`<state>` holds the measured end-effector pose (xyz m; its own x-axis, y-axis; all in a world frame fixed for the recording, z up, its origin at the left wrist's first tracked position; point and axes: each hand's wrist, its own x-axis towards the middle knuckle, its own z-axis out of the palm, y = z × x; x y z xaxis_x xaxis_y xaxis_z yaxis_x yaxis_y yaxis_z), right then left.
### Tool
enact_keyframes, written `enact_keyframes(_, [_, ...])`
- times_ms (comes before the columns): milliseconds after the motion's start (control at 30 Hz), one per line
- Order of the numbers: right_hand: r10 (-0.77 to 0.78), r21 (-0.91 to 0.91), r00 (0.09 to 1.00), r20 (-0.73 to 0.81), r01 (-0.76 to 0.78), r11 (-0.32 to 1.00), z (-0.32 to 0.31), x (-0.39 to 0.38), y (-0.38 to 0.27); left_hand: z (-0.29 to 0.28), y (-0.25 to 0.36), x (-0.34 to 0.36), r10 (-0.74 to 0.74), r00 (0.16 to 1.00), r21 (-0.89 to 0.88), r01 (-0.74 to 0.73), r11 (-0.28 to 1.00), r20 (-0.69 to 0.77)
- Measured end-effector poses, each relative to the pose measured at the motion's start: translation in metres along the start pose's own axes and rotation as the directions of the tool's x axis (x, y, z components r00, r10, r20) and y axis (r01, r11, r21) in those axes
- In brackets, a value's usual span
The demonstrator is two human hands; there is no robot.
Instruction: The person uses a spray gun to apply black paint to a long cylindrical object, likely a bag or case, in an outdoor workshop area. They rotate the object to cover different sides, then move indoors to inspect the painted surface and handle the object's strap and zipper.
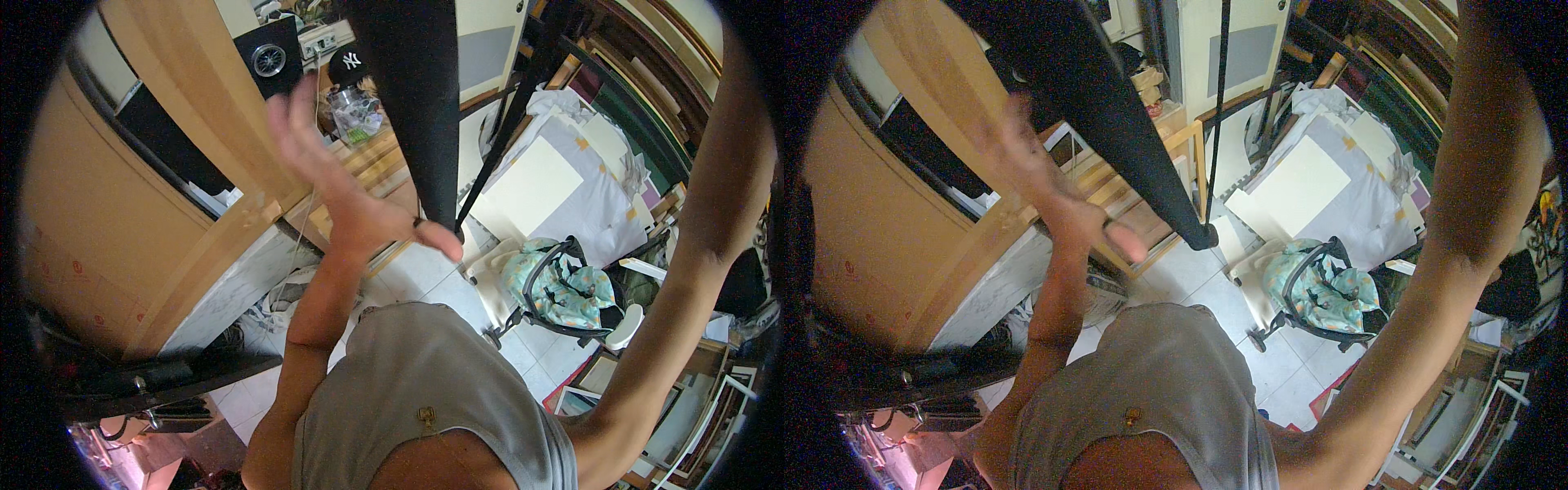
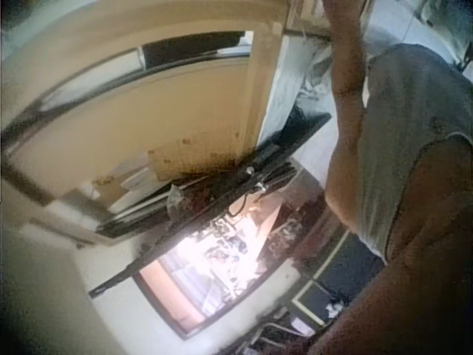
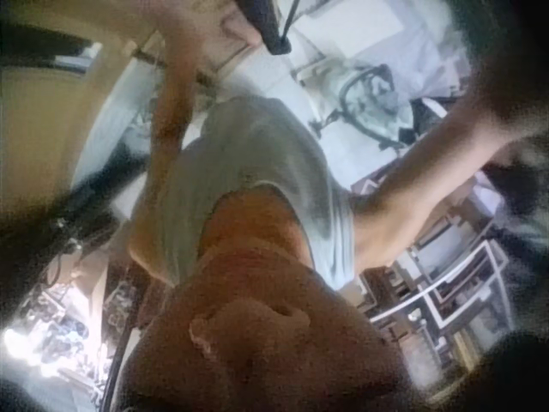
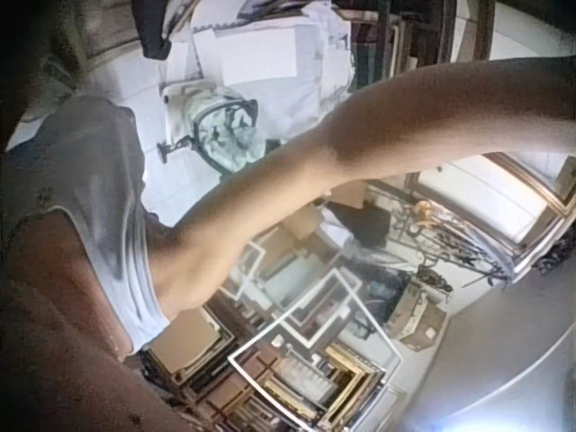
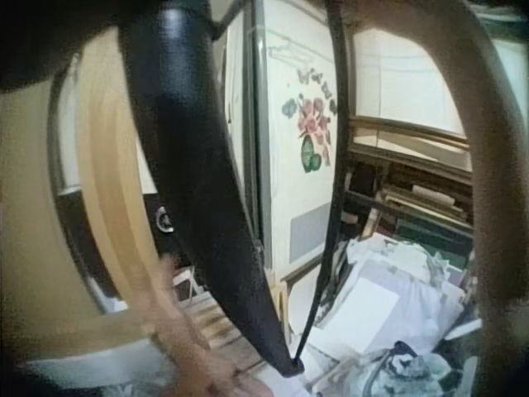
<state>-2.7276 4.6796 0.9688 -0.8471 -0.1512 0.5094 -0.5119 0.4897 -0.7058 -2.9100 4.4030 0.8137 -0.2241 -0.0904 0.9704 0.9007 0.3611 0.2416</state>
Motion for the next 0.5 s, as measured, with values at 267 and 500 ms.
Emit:
enact_keyframes(267, [-0.020,0.008,1.000,0.014,0.020,1.000,0.019,0.024,-0.005,-0.009,-0.008,0.037,-0.226,0.814,-0.283,0.079,0.956,-0.535])
enact_keyframes(500, [-0.039,0.013,0.999,0.018,0.039,0.999,0.027,0.038,-0.008,-0.038,-0.022,0.054,0.540,0.697,0.153,-0.538,0.829,-0.472])
